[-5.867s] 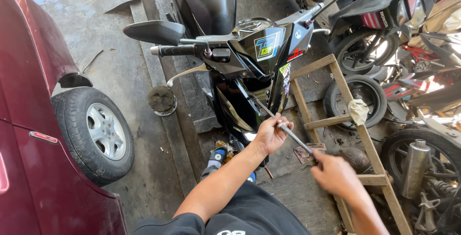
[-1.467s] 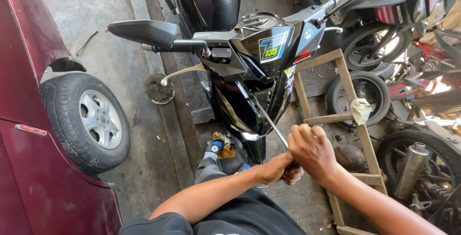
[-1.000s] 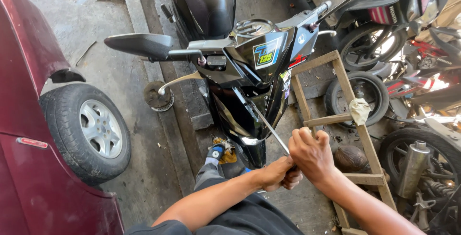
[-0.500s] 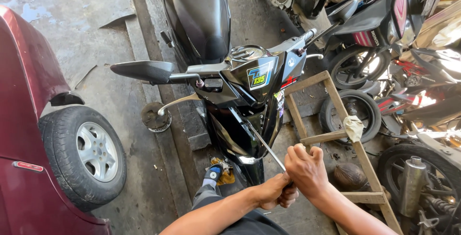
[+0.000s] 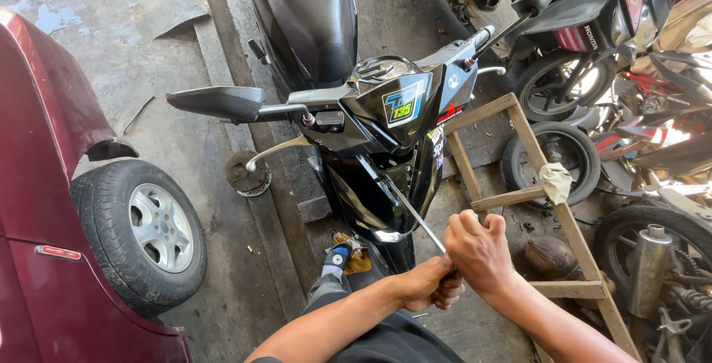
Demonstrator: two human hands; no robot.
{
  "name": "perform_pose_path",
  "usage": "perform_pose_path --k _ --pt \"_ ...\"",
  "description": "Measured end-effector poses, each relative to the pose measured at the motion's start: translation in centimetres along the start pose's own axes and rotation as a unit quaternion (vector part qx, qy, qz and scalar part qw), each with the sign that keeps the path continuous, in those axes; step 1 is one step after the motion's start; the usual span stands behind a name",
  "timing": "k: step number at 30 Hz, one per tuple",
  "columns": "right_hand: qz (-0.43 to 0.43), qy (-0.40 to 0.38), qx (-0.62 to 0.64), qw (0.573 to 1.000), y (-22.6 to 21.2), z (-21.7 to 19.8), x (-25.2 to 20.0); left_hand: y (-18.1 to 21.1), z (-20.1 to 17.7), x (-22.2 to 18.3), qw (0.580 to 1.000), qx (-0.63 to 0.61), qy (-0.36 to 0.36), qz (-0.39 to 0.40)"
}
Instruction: Removing screws with a screwdriver, using a T-wrench, and wiping the motorcycle fairing with a cloth
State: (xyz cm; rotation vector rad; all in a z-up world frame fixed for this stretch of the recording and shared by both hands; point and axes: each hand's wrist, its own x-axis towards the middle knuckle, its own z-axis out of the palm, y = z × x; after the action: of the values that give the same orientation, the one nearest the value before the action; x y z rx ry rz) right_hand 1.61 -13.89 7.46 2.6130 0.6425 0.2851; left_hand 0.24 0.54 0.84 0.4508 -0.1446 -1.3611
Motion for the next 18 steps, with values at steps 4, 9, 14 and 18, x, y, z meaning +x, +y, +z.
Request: perform_pose_path --k 4,9,14,18 --pt "0.003 -0.009 0.003 1.000 -0.08 0.46 -0.16 0.56 0.34 -0.38 1.000 0.013 0.002 -0.007" --pt "0.005 -0.019 0.016 1.000 -0.06 0.42 -0.17 0.72 0.34 -0.50 1.000 0.019 -0.008 -0.008" --pt "0.011 -0.005 0.013 1.000 -0.09 -0.09 0.07 0.36 -0.29 -0.45 1.000 0.012 -0.029 0.003" --pt "0.017 -0.011 0.017 1.000 -0.11 0.00 -0.01 0.56 -0.11 -0.55 1.000 0.016 -0.018 -0.010"
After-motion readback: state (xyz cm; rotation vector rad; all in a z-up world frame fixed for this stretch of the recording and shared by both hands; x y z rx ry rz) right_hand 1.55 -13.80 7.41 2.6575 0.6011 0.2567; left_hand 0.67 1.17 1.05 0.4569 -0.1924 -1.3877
